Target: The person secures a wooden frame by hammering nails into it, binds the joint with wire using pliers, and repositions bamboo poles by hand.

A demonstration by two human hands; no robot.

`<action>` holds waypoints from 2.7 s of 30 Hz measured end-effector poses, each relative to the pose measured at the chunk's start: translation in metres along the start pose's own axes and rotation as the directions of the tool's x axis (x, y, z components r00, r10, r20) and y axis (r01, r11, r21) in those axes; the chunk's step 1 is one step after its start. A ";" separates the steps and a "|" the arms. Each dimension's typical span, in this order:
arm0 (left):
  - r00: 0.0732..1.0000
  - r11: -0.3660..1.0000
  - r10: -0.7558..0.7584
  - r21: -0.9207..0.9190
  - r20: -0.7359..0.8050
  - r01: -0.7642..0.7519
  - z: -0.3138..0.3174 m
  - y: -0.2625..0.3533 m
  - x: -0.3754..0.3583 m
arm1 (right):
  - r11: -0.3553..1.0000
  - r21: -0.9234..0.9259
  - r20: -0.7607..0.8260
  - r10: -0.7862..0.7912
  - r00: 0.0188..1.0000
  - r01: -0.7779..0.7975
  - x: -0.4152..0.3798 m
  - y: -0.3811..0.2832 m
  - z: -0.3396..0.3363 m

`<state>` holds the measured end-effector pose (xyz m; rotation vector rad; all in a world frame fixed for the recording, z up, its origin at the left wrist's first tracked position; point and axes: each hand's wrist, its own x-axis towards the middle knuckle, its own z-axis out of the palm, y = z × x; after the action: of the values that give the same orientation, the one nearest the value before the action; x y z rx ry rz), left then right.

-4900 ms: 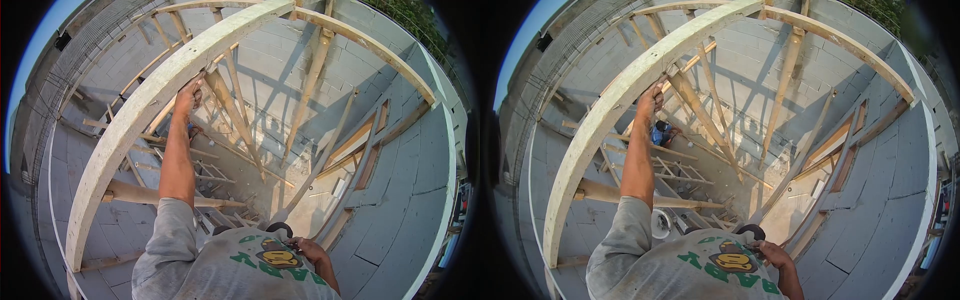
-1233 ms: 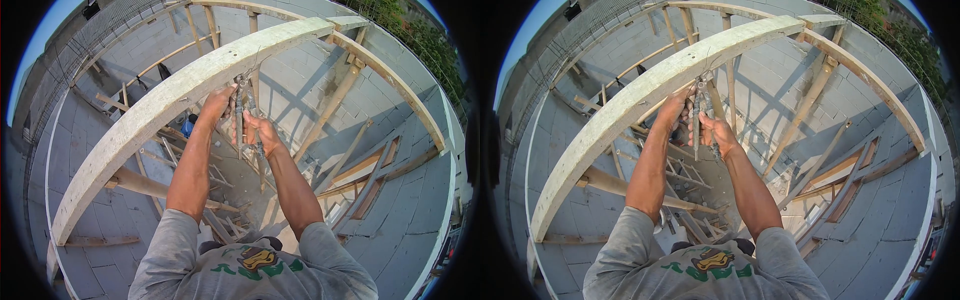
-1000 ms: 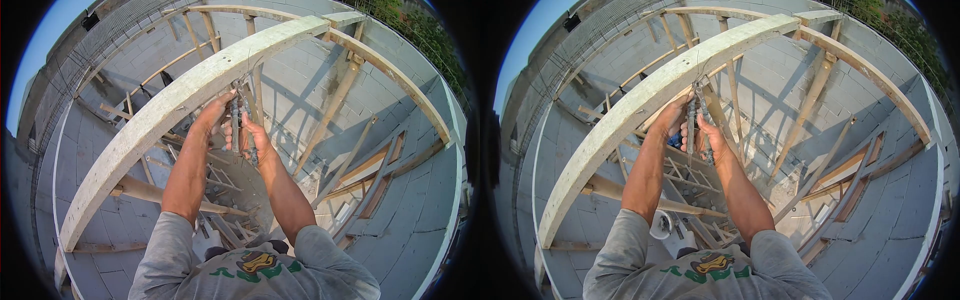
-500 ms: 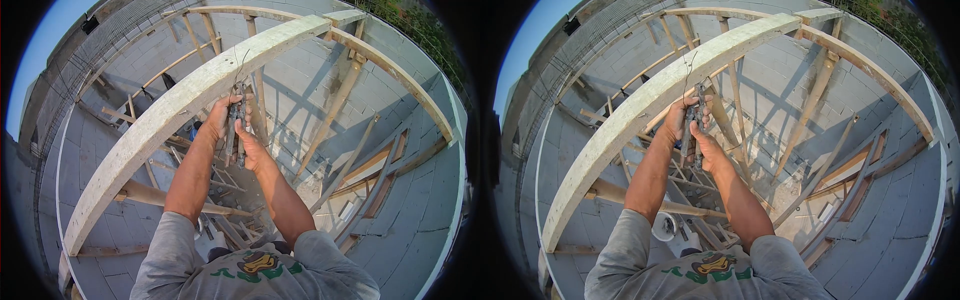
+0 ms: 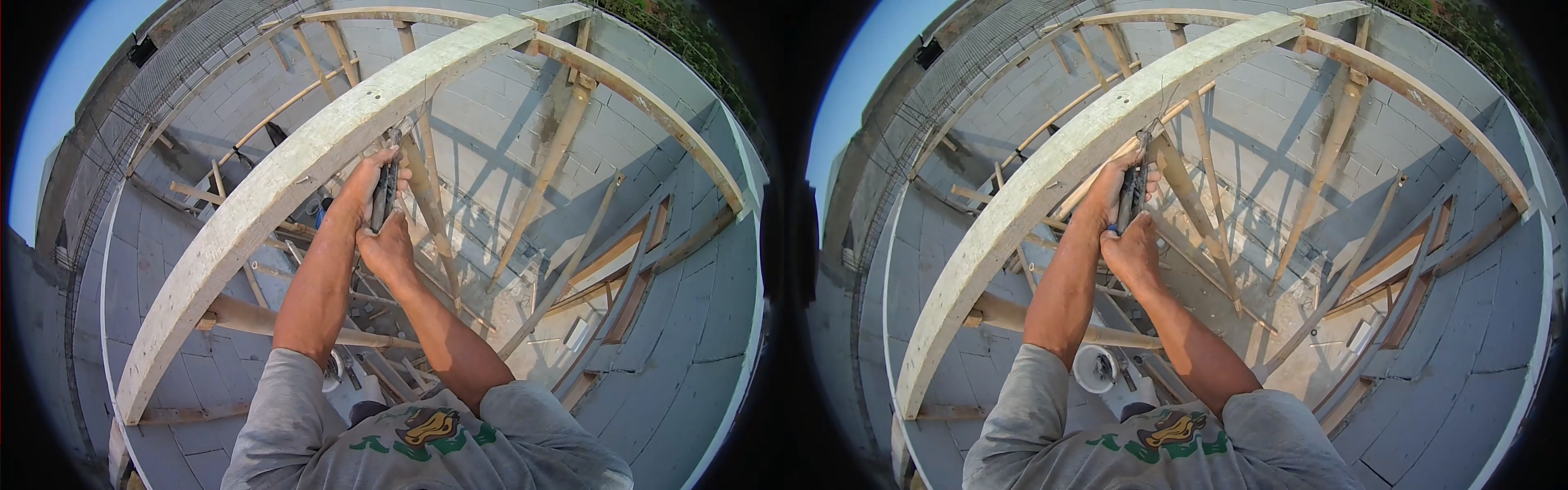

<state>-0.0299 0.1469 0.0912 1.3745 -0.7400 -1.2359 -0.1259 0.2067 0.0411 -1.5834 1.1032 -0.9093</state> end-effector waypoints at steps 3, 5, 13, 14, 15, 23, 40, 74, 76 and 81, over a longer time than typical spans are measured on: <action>0.988 0.974 0.135 0.194 -0.078 -0.117 -0.004 0.017 -0.031 | 0.951 0.285 0.154 0.075 0.985 -0.117 0.003 -0.018 -0.005; 0.922 0.809 0.375 0.520 -0.093 -0.276 -0.012 0.028 -0.064 | 0.762 0.573 0.351 0.105 0.930 -0.302 -0.006 -0.042 -0.029; 0.745 0.156 0.656 0.943 0.124 -0.294 -0.018 0.093 -0.087 | 0.280 0.790 0.591 -0.108 0.799 -0.546 0.002 -0.023 -0.028; 0.723 0.134 0.680 0.950 0.118 -0.281 -0.030 0.085 -0.065 | 0.199 0.803 0.587 -0.099 0.803 -0.562 0.000 -0.019 -0.027; 0.705 0.115 0.700 0.956 0.114 -0.269 -0.040 0.077 -0.048 | 0.140 0.814 0.580 -0.144 0.802 -0.563 -0.001 -0.014 -0.023; 0.703 -0.250 0.679 0.967 0.214 -0.053 -0.031 0.062 -0.041 | -0.118 0.847 0.480 -0.250 0.841 -0.519 0.003 0.016 0.035; 0.679 -0.243 0.704 0.969 0.210 -0.048 -0.026 0.059 -0.047 | -0.029 0.934 0.351 -0.090 0.932 -0.355 0.066 0.025 0.154; 0.970 0.636 0.189 0.772 -0.156 0.000 -0.027 0.001 -0.006 | -0.271 0.597 0.482 -0.631 0.608 -0.755 0.066 0.093 0.142; 0.999 0.935 -0.044 0.351 0.003 0.040 -0.032 -0.001 -0.005 | -0.244 0.616 0.546 -0.553 0.629 -0.749 0.056 0.075 0.108; 0.998 0.874 -0.047 0.486 0.029 0.027 -0.034 -0.003 0.007 | 0.016 0.703 0.658 -0.392 0.642 -0.711 0.061 0.092 0.093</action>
<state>0.0031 0.1508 0.0821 1.7806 -1.1113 -1.1514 -0.0422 0.1647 -0.0685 -0.2815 -0.1938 -0.4170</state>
